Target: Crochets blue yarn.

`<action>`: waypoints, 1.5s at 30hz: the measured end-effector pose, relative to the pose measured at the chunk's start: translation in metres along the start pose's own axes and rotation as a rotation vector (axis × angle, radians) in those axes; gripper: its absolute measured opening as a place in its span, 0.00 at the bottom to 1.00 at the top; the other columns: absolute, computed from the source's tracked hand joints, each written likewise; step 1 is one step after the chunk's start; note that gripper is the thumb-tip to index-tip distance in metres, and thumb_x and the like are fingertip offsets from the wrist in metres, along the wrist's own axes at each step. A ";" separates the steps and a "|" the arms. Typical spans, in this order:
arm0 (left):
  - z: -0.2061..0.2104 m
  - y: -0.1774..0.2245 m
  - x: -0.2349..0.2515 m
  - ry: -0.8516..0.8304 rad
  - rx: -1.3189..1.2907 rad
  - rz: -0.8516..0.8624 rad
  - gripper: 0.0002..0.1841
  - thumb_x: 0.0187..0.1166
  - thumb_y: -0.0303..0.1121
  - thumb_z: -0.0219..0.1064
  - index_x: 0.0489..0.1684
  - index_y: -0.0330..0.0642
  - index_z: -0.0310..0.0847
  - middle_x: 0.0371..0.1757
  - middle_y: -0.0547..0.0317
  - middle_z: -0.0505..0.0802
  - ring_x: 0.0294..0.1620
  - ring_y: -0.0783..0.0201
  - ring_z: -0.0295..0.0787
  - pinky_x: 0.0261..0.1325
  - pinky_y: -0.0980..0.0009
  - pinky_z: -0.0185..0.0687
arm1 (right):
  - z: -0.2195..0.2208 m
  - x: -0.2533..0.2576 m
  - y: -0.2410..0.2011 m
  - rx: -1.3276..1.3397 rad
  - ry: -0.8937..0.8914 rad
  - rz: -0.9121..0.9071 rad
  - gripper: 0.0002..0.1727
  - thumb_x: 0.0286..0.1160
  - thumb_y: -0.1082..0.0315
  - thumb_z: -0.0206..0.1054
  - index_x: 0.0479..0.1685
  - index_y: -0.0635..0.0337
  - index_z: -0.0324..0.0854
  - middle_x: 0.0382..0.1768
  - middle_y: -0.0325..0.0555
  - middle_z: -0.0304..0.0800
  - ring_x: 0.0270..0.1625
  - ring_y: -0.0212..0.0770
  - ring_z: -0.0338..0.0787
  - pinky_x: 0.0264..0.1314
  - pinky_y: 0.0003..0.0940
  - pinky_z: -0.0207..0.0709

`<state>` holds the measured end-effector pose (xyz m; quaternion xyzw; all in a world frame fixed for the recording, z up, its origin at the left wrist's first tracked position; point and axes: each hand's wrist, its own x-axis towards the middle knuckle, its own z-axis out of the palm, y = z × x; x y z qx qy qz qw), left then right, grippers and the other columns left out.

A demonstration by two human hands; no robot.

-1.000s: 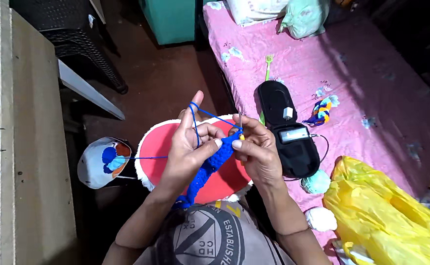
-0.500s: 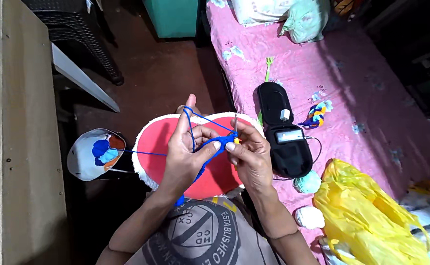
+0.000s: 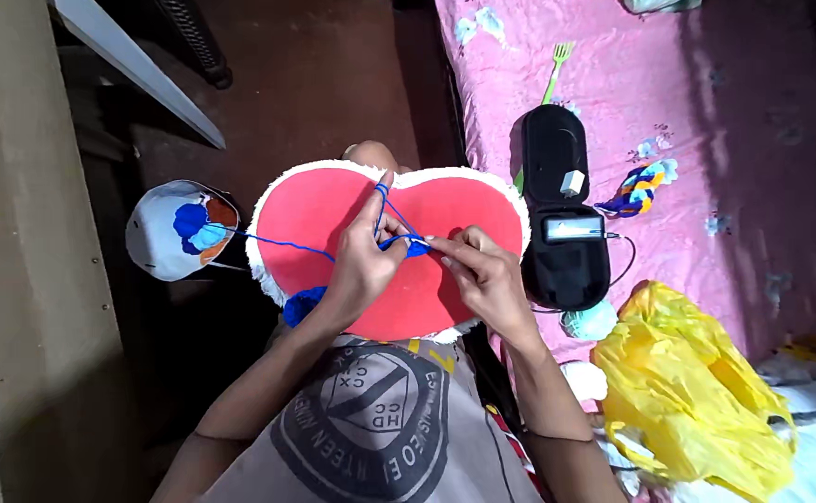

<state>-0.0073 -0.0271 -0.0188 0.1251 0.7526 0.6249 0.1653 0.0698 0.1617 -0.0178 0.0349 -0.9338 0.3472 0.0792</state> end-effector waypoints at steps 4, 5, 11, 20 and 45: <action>0.007 -0.003 0.000 0.039 0.141 0.036 0.46 0.72 0.18 0.67 0.95 0.49 0.51 0.34 0.64 0.90 0.21 0.72 0.77 0.20 0.78 0.71 | 0.003 0.000 -0.003 -0.148 0.027 -0.043 0.22 0.71 0.76 0.64 0.60 0.47 0.94 0.35 0.46 0.83 0.25 0.38 0.81 0.21 0.34 0.73; 0.008 -0.003 -0.001 0.044 0.169 0.038 0.46 0.72 0.19 0.68 0.95 0.50 0.51 0.34 0.64 0.89 0.21 0.72 0.78 0.20 0.78 0.72 | 0.004 0.000 -0.003 -0.169 0.032 -0.049 0.22 0.71 0.77 0.64 0.60 0.48 0.94 0.35 0.46 0.83 0.25 0.39 0.81 0.21 0.34 0.72; 0.010 -0.002 -0.002 0.045 0.250 0.031 0.46 0.73 0.20 0.68 0.96 0.50 0.50 0.36 0.63 0.91 0.22 0.71 0.80 0.22 0.77 0.74 | 0.010 -0.002 -0.006 -0.252 0.061 -0.058 0.22 0.70 0.78 0.64 0.60 0.50 0.94 0.34 0.47 0.82 0.26 0.40 0.82 0.19 0.33 0.71; 0.014 -0.006 -0.003 0.096 0.330 0.064 0.41 0.76 0.23 0.65 0.94 0.47 0.53 0.31 0.65 0.88 0.20 0.73 0.76 0.22 0.77 0.72 | 0.018 -0.005 -0.008 -0.322 0.090 -0.054 0.23 0.69 0.78 0.64 0.61 0.50 0.93 0.35 0.49 0.83 0.26 0.43 0.83 0.19 0.34 0.73; 0.020 -0.009 -0.006 0.161 0.315 0.005 0.36 0.77 0.23 0.66 0.90 0.46 0.62 0.28 0.65 0.89 0.20 0.73 0.79 0.22 0.76 0.72 | 0.049 -0.011 -0.025 -0.512 0.182 0.032 0.23 0.66 0.78 0.68 0.62 0.53 0.92 0.38 0.52 0.85 0.25 0.44 0.86 0.18 0.33 0.76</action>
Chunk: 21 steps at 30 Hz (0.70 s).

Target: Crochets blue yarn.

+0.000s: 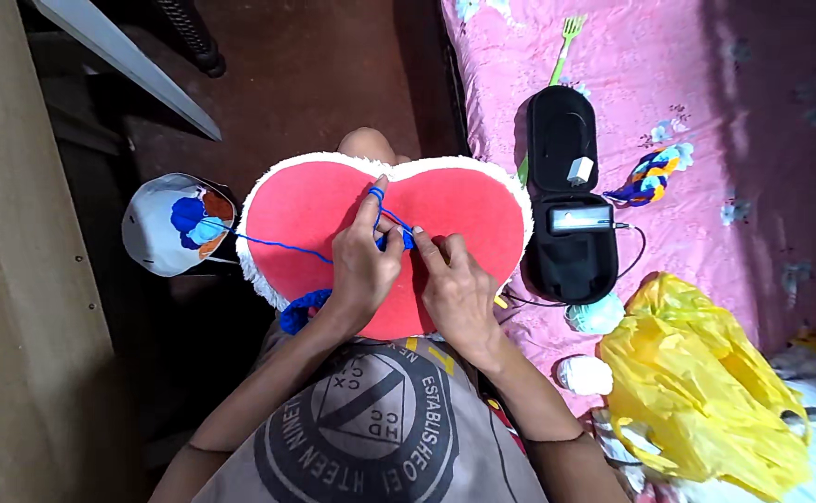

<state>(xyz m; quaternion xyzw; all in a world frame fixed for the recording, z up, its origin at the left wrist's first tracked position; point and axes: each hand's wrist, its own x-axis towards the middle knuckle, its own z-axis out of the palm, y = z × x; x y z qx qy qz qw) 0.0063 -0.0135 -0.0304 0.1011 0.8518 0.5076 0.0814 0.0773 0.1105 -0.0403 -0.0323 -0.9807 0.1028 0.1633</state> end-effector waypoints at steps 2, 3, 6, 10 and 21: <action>0.003 -0.001 -0.002 0.020 0.033 0.014 0.35 0.78 0.25 0.65 0.90 0.46 0.61 0.29 0.64 0.89 0.20 0.72 0.78 0.22 0.75 0.74 | 0.001 0.000 -0.002 -0.009 0.000 0.000 0.23 0.68 0.77 0.69 0.63 0.53 0.92 0.38 0.52 0.86 0.26 0.44 0.86 0.19 0.32 0.77; 0.005 -0.002 -0.003 0.033 0.063 0.033 0.35 0.79 0.25 0.64 0.91 0.45 0.61 0.30 0.63 0.89 0.21 0.71 0.80 0.23 0.73 0.76 | 0.001 0.000 -0.002 -0.016 0.006 -0.002 0.22 0.68 0.76 0.69 0.63 0.53 0.92 0.38 0.51 0.86 0.26 0.44 0.86 0.19 0.32 0.76; 0.012 -0.004 -0.006 0.103 0.199 0.157 0.33 0.80 0.26 0.61 0.89 0.37 0.61 0.32 0.58 0.91 0.26 0.65 0.85 0.29 0.67 0.82 | 0.003 -0.001 -0.004 -0.025 0.020 -0.007 0.21 0.69 0.75 0.69 0.62 0.53 0.92 0.38 0.51 0.85 0.26 0.44 0.85 0.19 0.31 0.76; 0.019 -0.007 -0.008 0.189 0.306 0.303 0.30 0.79 0.25 0.59 0.85 0.30 0.65 0.35 0.50 0.94 0.31 0.55 0.91 0.32 0.62 0.85 | 0.003 0.001 -0.007 -0.036 0.026 -0.002 0.20 0.69 0.71 0.71 0.62 0.54 0.92 0.37 0.51 0.85 0.25 0.44 0.85 0.19 0.31 0.75; 0.009 -0.002 -0.003 0.140 -0.102 0.145 0.43 0.76 0.24 0.67 0.94 0.42 0.50 0.38 0.62 0.90 0.29 0.75 0.83 0.30 0.80 0.80 | -0.005 0.005 -0.006 0.221 0.057 0.066 0.24 0.70 0.78 0.65 0.66 0.55 0.90 0.40 0.52 0.85 0.30 0.43 0.87 0.24 0.33 0.81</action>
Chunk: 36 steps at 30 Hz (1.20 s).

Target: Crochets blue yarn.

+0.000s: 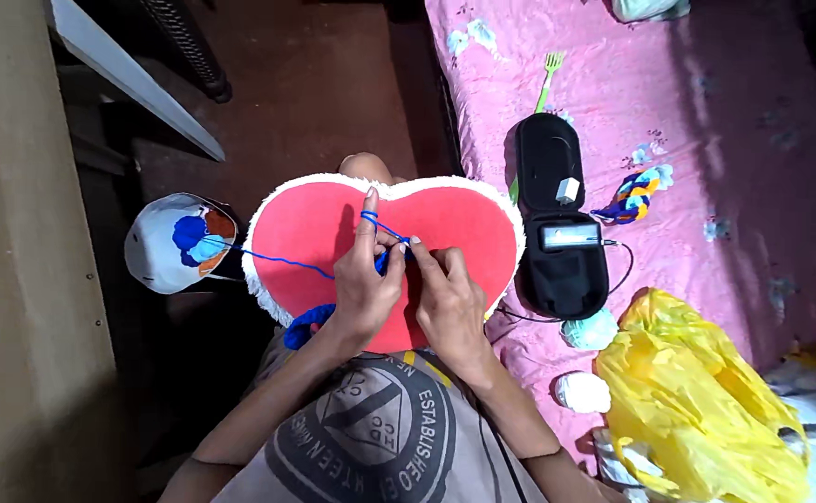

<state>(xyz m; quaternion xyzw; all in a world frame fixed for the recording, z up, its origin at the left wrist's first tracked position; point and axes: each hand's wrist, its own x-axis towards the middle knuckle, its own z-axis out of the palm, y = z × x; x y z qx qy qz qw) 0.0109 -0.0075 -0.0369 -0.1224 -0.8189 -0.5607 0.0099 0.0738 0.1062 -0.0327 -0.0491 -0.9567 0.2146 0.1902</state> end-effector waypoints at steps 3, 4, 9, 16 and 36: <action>-0.002 0.003 0.001 0.025 -0.084 -0.003 0.42 0.74 0.22 0.67 0.94 0.41 0.51 0.38 0.64 0.91 0.29 0.76 0.83 0.30 0.81 0.79 | -0.007 0.004 -0.004 0.129 -0.061 0.036 0.27 0.71 0.79 0.62 0.71 0.57 0.86 0.43 0.52 0.85 0.33 0.42 0.87 0.28 0.33 0.83; -0.002 0.004 0.001 0.034 -0.140 -0.003 0.42 0.73 0.21 0.67 0.93 0.41 0.52 0.37 0.65 0.91 0.29 0.77 0.83 0.30 0.82 0.78 | -0.009 0.007 -0.004 0.219 -0.086 0.065 0.27 0.72 0.79 0.61 0.74 0.58 0.84 0.43 0.51 0.85 0.34 0.40 0.86 0.31 0.33 0.83; -0.021 0.019 0.010 -0.085 -0.449 -0.033 0.47 0.69 0.16 0.68 0.94 0.41 0.47 0.32 0.63 0.90 0.27 0.72 0.85 0.32 0.80 0.82 | -0.007 0.016 0.003 0.802 -0.077 0.204 0.28 0.77 0.78 0.64 0.79 0.61 0.76 0.52 0.49 0.89 0.50 0.33 0.89 0.57 0.29 0.86; -0.045 0.032 0.022 -0.247 -0.457 -0.116 0.47 0.67 0.15 0.70 0.93 0.45 0.53 0.29 0.63 0.90 0.24 0.73 0.85 0.29 0.82 0.82 | -0.018 0.017 0.015 0.150 0.221 -0.265 0.07 0.76 0.75 0.66 0.44 0.68 0.87 0.35 0.51 0.88 0.34 0.39 0.89 0.35 0.26 0.84; -0.029 0.008 0.014 -0.097 -0.152 0.587 0.21 0.76 0.22 0.63 0.70 0.34 0.82 0.38 0.48 0.92 0.38 0.65 0.89 0.45 0.73 0.84 | -0.092 0.033 0.038 0.508 -0.362 0.061 0.04 0.73 0.71 0.68 0.39 0.60 0.86 0.35 0.37 0.87 0.33 0.22 0.82 0.37 0.17 0.78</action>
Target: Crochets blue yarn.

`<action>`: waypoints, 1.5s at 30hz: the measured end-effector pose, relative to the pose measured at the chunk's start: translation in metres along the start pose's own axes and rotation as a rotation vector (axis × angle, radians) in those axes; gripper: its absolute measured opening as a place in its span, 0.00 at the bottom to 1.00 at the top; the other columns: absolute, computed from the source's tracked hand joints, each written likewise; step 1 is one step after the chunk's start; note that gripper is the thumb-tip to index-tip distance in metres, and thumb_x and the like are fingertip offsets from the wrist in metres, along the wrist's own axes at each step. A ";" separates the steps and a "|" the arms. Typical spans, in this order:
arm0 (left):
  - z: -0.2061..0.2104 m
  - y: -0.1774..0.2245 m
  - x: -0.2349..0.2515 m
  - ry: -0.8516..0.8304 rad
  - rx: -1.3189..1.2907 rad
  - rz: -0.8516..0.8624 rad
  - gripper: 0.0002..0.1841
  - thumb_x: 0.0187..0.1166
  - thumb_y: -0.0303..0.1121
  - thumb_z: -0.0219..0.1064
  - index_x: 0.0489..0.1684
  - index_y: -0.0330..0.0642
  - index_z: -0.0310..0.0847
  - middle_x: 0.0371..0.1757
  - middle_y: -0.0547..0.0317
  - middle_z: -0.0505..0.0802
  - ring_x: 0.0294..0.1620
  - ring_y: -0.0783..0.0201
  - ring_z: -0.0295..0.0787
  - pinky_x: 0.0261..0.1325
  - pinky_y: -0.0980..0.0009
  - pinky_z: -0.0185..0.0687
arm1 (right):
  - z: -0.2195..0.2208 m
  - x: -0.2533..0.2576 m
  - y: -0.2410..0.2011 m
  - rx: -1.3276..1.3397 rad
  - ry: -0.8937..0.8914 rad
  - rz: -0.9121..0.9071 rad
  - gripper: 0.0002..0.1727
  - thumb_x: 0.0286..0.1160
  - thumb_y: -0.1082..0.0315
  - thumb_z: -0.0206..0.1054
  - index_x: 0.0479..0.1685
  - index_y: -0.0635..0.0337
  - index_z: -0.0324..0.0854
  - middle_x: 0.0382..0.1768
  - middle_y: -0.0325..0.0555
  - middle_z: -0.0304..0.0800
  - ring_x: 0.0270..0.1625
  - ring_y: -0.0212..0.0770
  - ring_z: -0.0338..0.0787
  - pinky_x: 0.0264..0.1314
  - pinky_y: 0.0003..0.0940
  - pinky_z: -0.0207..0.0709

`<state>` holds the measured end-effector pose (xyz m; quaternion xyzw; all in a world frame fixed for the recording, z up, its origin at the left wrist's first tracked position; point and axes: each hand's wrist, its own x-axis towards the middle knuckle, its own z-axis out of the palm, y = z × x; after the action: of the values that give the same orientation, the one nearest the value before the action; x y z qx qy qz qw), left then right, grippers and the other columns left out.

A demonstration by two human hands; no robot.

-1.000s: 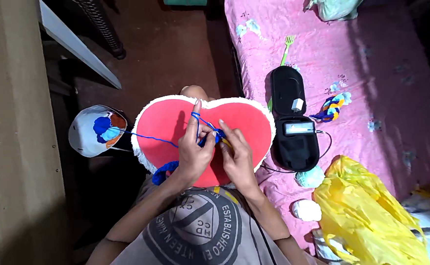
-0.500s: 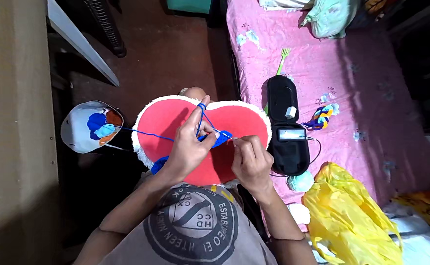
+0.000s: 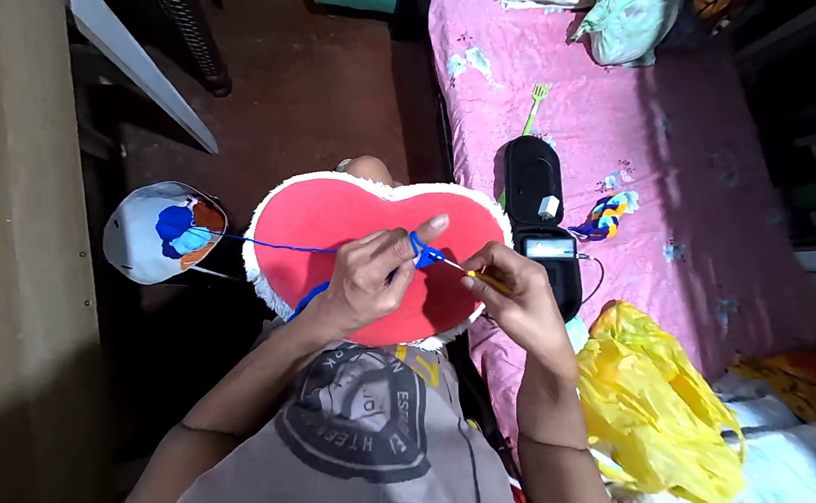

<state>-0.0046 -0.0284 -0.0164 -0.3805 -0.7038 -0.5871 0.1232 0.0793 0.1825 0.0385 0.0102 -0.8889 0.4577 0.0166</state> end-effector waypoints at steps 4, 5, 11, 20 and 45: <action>-0.001 0.010 0.003 0.006 -0.419 -0.331 0.39 0.71 0.18 0.65 0.90 0.36 0.59 0.38 0.61 0.90 0.30 0.77 0.82 0.36 0.84 0.79 | -0.001 0.005 0.013 0.395 -0.083 0.063 0.05 0.69 0.78 0.69 0.39 0.59 0.85 0.38 0.33 0.89 0.36 0.22 0.86 0.40 0.19 0.84; -0.002 0.011 0.005 0.004 -0.537 -0.415 0.44 0.70 0.17 0.65 0.93 0.41 0.53 0.35 0.62 0.90 0.28 0.76 0.82 0.33 0.84 0.80 | 0.002 0.006 0.016 0.467 -0.090 0.051 0.06 0.68 0.78 0.69 0.39 0.58 0.85 0.39 0.33 0.89 0.37 0.22 0.87 0.41 0.19 0.84; -0.004 0.011 0.008 0.001 -0.807 -0.579 0.46 0.71 0.13 0.63 0.95 0.44 0.48 0.32 0.58 0.90 0.27 0.71 0.85 0.35 0.80 0.84 | 0.016 0.006 0.024 0.693 -0.086 0.109 0.09 0.67 0.79 0.67 0.38 0.55 0.85 0.34 0.31 0.88 0.24 0.17 0.74 0.25 0.13 0.66; 0.015 0.014 -0.002 0.113 0.082 -0.127 0.36 0.74 0.21 0.66 0.86 0.23 0.59 0.35 0.51 0.92 0.31 0.70 0.87 0.39 0.77 0.85 | 0.032 -0.010 0.004 -0.143 0.246 -0.157 0.04 0.73 0.75 0.67 0.39 0.65 0.87 0.36 0.44 0.87 0.36 0.27 0.85 0.37 0.18 0.79; 0.033 0.005 -0.012 0.301 -0.227 -0.214 0.52 0.73 0.16 0.67 0.95 0.44 0.29 0.39 0.60 0.92 0.39 0.71 0.91 0.46 0.76 0.87 | 0.080 -0.006 0.004 -0.390 0.533 -0.234 0.05 0.75 0.76 0.66 0.42 0.68 0.87 0.36 0.50 0.88 0.36 0.35 0.88 0.37 0.22 0.83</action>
<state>0.0158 -0.0022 -0.0297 -0.2232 -0.6434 -0.7224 0.1201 0.0839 0.1194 -0.0110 -0.0114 -0.9168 0.2608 0.3021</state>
